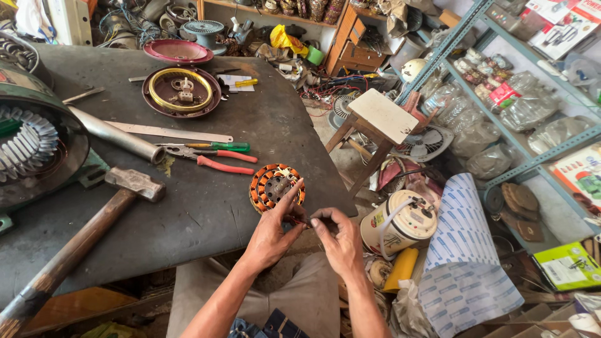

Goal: The person works on a disassembled electric motor rotor at a cluttered workbench. They use pliers and a screwdriver to adjust wires and components on the rotor, then place a metal cover over it and tap it into place with a hammer and metal pipe.

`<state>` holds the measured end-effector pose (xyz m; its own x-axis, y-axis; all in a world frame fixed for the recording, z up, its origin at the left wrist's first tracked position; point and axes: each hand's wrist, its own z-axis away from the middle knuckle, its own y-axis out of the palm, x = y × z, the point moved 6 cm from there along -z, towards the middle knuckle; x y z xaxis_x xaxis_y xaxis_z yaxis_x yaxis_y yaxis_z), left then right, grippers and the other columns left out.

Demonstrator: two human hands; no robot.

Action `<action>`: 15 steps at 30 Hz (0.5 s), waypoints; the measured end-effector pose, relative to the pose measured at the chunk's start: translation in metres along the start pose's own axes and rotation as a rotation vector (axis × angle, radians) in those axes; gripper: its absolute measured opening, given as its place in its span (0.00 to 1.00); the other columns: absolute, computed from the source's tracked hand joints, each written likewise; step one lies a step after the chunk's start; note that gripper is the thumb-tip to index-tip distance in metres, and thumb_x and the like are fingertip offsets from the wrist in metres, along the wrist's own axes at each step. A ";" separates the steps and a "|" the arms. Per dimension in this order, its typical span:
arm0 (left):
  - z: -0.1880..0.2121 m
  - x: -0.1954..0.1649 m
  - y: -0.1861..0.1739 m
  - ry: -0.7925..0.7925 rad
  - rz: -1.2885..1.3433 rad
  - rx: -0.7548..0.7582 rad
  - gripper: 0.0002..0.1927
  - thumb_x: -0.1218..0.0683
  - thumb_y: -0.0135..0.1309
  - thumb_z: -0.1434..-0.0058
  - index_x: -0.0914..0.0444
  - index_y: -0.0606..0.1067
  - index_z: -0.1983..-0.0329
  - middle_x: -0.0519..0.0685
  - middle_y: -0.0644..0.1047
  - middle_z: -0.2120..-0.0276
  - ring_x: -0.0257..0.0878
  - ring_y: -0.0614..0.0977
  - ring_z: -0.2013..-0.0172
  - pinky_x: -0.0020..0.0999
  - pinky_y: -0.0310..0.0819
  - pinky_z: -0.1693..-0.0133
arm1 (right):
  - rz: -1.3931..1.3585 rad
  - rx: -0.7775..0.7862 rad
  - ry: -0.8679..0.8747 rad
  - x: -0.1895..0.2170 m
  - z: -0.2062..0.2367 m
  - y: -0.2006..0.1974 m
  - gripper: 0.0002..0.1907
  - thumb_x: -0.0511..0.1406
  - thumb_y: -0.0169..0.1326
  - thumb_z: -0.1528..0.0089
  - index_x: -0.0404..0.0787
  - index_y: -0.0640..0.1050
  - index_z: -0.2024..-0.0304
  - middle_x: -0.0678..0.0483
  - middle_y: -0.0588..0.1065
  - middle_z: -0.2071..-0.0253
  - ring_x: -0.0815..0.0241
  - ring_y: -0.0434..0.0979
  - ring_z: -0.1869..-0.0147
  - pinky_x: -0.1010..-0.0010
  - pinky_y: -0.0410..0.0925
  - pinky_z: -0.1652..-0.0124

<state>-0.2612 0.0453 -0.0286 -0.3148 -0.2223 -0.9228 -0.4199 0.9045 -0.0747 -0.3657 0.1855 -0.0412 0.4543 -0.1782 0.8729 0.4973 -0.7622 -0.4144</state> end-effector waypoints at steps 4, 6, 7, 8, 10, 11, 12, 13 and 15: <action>0.000 0.004 -0.004 0.010 0.105 -0.038 0.44 0.69 0.56 0.43 0.58 0.57 0.23 0.48 0.76 0.63 0.36 0.79 0.60 0.33 0.77 0.51 | -0.247 0.030 0.105 -0.022 0.006 0.011 0.07 0.34 0.60 0.35 0.36 0.81 0.59 0.58 0.77 0.67 0.71 0.74 0.63 0.77 0.69 0.61; 0.000 0.007 -0.005 0.003 0.123 -0.052 0.43 0.69 0.55 0.43 0.59 0.59 0.23 0.47 0.76 0.62 0.35 0.79 0.60 0.32 0.77 0.51 | -0.381 0.050 0.106 -0.026 0.005 0.015 0.06 0.33 0.60 0.36 0.35 0.81 0.59 0.58 0.78 0.66 0.70 0.76 0.62 0.76 0.72 0.59; 0.000 0.009 -0.005 -0.009 0.134 -0.053 0.43 0.69 0.55 0.43 0.59 0.59 0.23 0.47 0.76 0.62 0.35 0.79 0.60 0.32 0.77 0.51 | -0.446 0.061 0.111 -0.028 0.005 0.017 0.06 0.33 0.60 0.36 0.35 0.81 0.59 0.58 0.78 0.66 0.70 0.78 0.62 0.76 0.73 0.58; 0.000 0.010 -0.005 -0.020 0.145 -0.053 0.43 0.69 0.55 0.43 0.59 0.59 0.24 0.47 0.76 0.62 0.34 0.78 0.60 0.31 0.76 0.51 | -0.464 0.067 0.126 -0.029 0.005 0.018 0.06 0.33 0.60 0.36 0.35 0.81 0.59 0.58 0.79 0.66 0.69 0.78 0.62 0.76 0.74 0.58; 0.000 0.012 -0.005 -0.040 0.166 -0.050 0.43 0.69 0.55 0.43 0.58 0.59 0.24 0.46 0.75 0.62 0.34 0.78 0.60 0.31 0.76 0.51 | -0.502 0.079 0.155 -0.033 0.004 0.018 0.06 0.31 0.60 0.37 0.34 0.81 0.59 0.57 0.79 0.66 0.69 0.78 0.62 0.76 0.74 0.57; 0.000 0.013 -0.005 -0.050 0.178 -0.048 0.43 0.69 0.55 0.43 0.58 0.59 0.24 0.46 0.75 0.62 0.33 0.78 0.60 0.31 0.76 0.51 | -0.506 0.085 0.143 -0.032 0.003 0.018 0.06 0.31 0.61 0.37 0.34 0.81 0.59 0.57 0.79 0.66 0.69 0.78 0.62 0.76 0.74 0.58; 0.000 0.014 -0.004 -0.061 0.191 -0.045 0.43 0.69 0.55 0.43 0.58 0.59 0.24 0.46 0.75 0.62 0.33 0.78 0.59 0.30 0.75 0.51 | -0.509 0.090 0.134 -0.032 0.003 0.017 0.06 0.30 0.61 0.37 0.34 0.82 0.59 0.57 0.79 0.66 0.69 0.78 0.62 0.76 0.73 0.58; 0.001 0.014 -0.003 -0.071 0.192 -0.046 0.43 0.69 0.55 0.43 0.58 0.59 0.24 0.46 0.75 0.62 0.33 0.78 0.59 0.30 0.75 0.51 | -0.511 0.095 0.124 -0.031 0.002 0.016 0.06 0.30 0.61 0.38 0.33 0.82 0.59 0.57 0.80 0.66 0.69 0.78 0.62 0.76 0.73 0.58; 0.001 0.014 -0.003 -0.083 0.192 -0.047 0.43 0.70 0.54 0.43 0.58 0.60 0.24 0.45 0.75 0.62 0.33 0.78 0.59 0.30 0.75 0.51 | -0.448 0.096 0.122 -0.029 0.000 0.014 0.06 0.29 0.62 0.38 0.33 0.82 0.60 0.57 0.80 0.66 0.70 0.78 0.62 0.77 0.72 0.59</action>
<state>-0.2638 0.0397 -0.0420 -0.3222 -0.0147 -0.9466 -0.3990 0.9088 0.1217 -0.3716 0.1801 -0.0727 0.0920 0.0794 0.9926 0.6931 -0.7209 -0.0066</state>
